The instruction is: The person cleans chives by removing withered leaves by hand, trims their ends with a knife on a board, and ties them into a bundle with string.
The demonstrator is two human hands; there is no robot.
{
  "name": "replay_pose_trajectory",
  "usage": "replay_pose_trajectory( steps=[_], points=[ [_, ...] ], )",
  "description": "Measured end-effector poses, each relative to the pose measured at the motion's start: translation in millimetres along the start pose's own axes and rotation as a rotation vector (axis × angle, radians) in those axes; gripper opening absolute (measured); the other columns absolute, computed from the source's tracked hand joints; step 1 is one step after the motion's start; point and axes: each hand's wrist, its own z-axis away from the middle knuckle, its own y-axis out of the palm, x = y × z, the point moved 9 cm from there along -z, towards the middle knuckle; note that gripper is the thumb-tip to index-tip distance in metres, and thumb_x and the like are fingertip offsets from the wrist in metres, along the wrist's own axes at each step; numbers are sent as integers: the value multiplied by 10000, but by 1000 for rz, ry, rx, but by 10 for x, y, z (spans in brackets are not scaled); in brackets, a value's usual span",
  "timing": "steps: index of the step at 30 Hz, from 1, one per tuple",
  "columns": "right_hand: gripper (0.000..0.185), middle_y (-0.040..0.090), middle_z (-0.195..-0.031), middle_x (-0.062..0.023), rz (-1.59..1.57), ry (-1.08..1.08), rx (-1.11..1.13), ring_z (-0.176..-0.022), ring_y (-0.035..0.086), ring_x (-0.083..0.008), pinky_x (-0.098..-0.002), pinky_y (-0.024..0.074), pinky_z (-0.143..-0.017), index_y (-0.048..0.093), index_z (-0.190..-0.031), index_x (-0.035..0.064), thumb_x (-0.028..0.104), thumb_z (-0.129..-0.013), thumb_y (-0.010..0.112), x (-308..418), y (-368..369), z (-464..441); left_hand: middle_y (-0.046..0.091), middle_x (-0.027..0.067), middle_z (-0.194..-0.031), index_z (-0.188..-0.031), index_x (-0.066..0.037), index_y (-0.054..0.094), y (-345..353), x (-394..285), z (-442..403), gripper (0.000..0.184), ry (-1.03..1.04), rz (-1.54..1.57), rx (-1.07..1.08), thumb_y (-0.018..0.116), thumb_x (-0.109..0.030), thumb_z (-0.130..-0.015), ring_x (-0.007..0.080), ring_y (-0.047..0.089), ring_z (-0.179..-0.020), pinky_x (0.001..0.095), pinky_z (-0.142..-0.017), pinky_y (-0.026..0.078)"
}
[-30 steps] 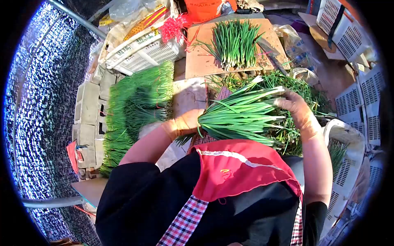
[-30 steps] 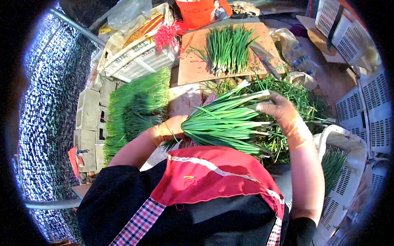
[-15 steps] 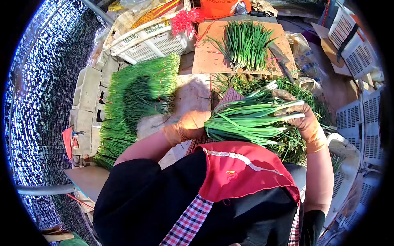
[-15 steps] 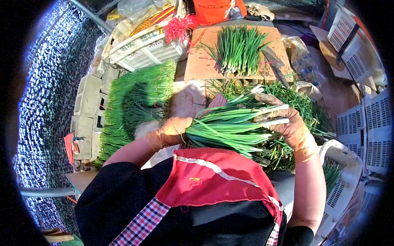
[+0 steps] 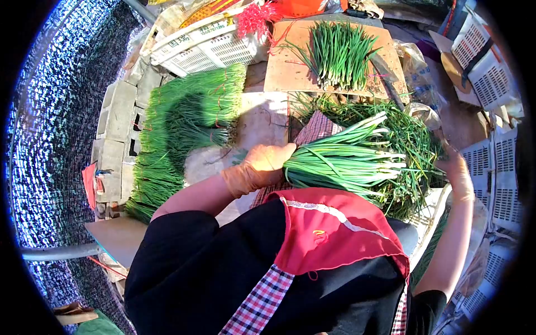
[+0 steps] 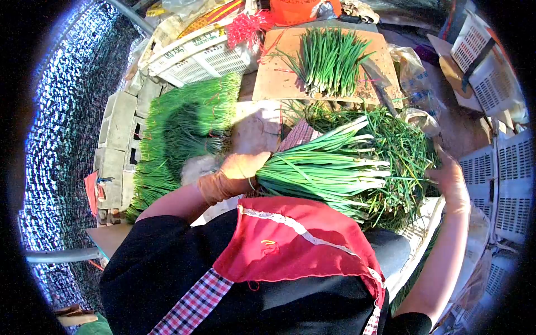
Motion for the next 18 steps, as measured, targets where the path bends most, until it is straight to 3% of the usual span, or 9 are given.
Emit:
replay_pose_trajectory(
  steps=[1, 2, 3, 4, 7, 12, 14, 16, 18],
  points=[
    [489, 597, -1201, -123, 596, 123, 15, -1073, 584, -202, -298, 457, -917, 567, -1230, 57, 38, -750, 657, -39, 114, -33, 627, 221, -772, -1007, -42, 444, -49, -63, 20, 363, 19, -44, 0, 535, -346, -830, 407, 624, -737, 494, -633, 485],
    [426, 620, -1162, -118, 280, -228, -116, -1028, 607, -201, -292, 463, -896, 600, -1193, 78, 29, -772, 644, 212, 223, -47, 631, 218, -775, -1004, -41, 446, -88, -113, 14, 356, 37, -86, -8, 536, -337, -828, 402, 626, -737, 492, -627, 487],
    [338, 657, -1081, -107, -49, -29, 9, -982, 626, -209, -289, 464, -883, 646, -1116, 68, 43, -779, 651, 562, 402, -11, 632, 205, -810, -1061, -104, 510, -52, -50, 15, 366, -67, -32, 20, 620, -297, -771, 394, 627, -762, 468, -655, 488],
    [267, 683, -996, -97, -159, -229, 61, -937, 640, -203, -288, 470, -864, 674, -1046, 57, 49, -779, 661, 1024, 590, 86, 632, 205, -810, -1061, -104, 510, -16, -43, 33, 366, -83, -28, 31, 620, -297, -771, 394, 627, -762, 468, -655, 488],
    [183, 674, -936, -138, -26, -441, 304, -877, 646, -287, -331, 496, -792, 683, -955, 45, 79, -778, 658, 1675, 1235, 293, 627, 197, -785, -1009, -80, 503, 14, 9, -30, 346, -59, -82, -11, 591, -337, -794, 391, 627, -757, 471, -635, 494],
    [163, 656, -841, -118, -115, -431, 138, -784, 637, -289, -354, 506, -723, 670, -905, 61, 38, -745, 648, 1485, 1381, 278, 635, 207, -811, -1123, -93, 485, -9, -5, 55, 423, -41, -102, -6, 595, -329, -789, 397, 630, -742, 482, -634, 491],
    [195, 659, -888, -121, -166, -356, 227, -829, 634, -290, -358, 501, -760, 667, -939, 58, 35, -746, 650, 1552, 1331, 319, 637, 206, -805, -1130, -102, 479, -45, 2, 26, 436, -27, -48, -39, 603, -338, -785, 399, 630, -729, 484, -625, 489],
    [227, 660, -941, -127, -143, -516, 161, -891, 627, -295, -359, 493, -806, 668, -966, 56, 30, -741, 661, 1694, 1216, 396, 640, 208, -810, -1142, -114, 479, -30, 15, 11, 448, -49, -31, -20, 609, -351, -784, 394, 633, -736, 484, -629, 490],
    [258, 658, -982, -130, -199, -423, 261, -940, 619, -297, -354, 487, -841, 672, -989, 61, 37, -732, 678, 1549, 1294, 376, 642, 210, -819, -1148, -125, 482, -24, 31, 5, 443, -46, -47, -45, 599, -365, -795, 393, 634, -753, 484, -648, 490]
  ],
)
